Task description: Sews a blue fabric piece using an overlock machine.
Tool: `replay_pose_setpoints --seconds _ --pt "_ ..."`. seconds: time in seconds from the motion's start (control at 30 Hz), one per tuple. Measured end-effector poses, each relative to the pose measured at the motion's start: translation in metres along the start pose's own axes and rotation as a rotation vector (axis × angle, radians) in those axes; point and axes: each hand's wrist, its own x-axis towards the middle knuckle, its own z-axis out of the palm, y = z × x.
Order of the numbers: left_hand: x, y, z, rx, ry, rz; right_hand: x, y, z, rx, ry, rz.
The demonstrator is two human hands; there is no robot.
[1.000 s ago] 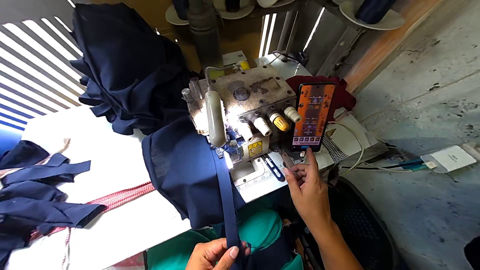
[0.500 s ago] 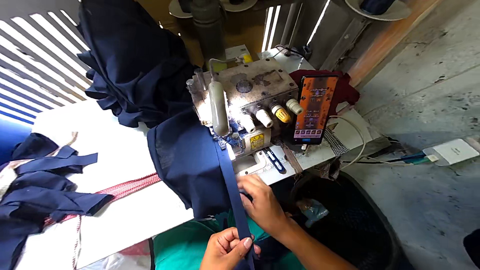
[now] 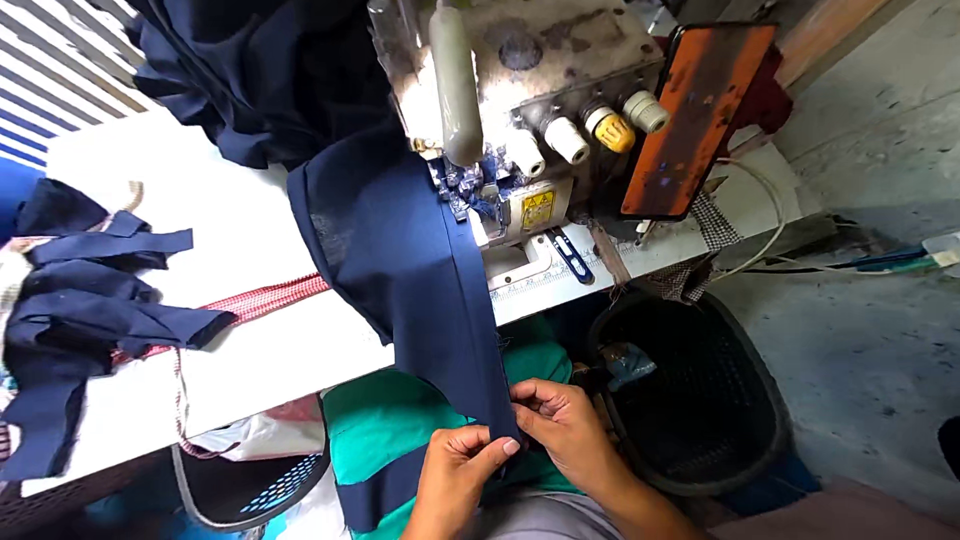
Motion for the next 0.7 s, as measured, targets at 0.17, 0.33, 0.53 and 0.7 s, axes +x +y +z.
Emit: replay_pose_setpoints --seconds 0.17,0.33,0.53,0.7 --pt "0.001 0.003 -0.001 -0.063 0.055 -0.081 -0.005 0.001 -0.004 -0.022 -0.019 0.035" --pt "0.003 0.004 0.000 -0.077 0.100 -0.139 -0.006 0.004 -0.005 -0.097 -0.047 0.038" --pt "0.001 -0.003 0.003 0.020 0.123 -0.042 -0.008 0.009 -0.007 -0.176 -0.044 -0.056" --pt "-0.008 -0.001 0.003 -0.010 0.070 0.065 -0.010 0.006 -0.007 -0.179 -0.055 -0.038"
